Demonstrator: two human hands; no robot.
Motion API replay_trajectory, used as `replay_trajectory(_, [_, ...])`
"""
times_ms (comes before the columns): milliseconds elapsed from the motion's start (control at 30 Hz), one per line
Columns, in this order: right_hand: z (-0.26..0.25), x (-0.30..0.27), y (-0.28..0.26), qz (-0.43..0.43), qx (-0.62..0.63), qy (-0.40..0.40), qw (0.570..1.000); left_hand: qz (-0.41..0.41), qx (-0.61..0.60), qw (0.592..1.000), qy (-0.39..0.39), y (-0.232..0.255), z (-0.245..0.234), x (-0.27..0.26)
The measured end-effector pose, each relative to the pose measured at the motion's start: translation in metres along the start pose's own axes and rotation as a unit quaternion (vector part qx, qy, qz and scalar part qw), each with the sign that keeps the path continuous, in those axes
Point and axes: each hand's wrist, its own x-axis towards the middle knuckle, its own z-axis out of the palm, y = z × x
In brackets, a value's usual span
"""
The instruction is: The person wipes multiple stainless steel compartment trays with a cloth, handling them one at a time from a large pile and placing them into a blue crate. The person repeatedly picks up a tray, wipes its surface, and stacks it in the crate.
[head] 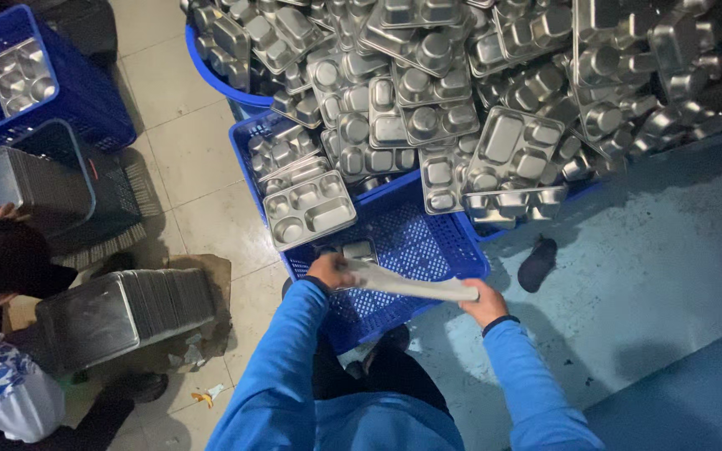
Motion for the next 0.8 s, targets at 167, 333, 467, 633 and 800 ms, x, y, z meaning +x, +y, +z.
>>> replay_trajectory(167, [0.004, 0.01, 0.0, -0.236, -0.086, 0.133, 0.959, 0.037, 0.263, 0.964, 0.029, -0.007, 0.002, 0.002])
replay_trajectory(333, [0.044, 0.035, -0.025, 0.038, 0.022, 0.059, 0.997, -0.013, 0.097, 0.984, 0.148, 0.004, 0.04, 0.011])
replay_trajectory(467, [0.122, 0.027, -0.056, -0.079, 0.152, 0.023, 0.985, -0.123, -0.303, 0.945, 0.016, 0.016, 0.09, 0.02])
replay_trajectory(633, [0.191, -0.007, -0.04, 0.089, 0.265, -0.059, 0.958, -0.263, -0.304, 0.916, 0.014, 0.009, 0.137, 0.013])
replay_trajectory(800, [0.237, -0.015, 0.023, 0.301, 0.691, -0.097, 0.65, 0.048, -0.223, 0.968, -0.103, 0.004, 0.177, -0.025])
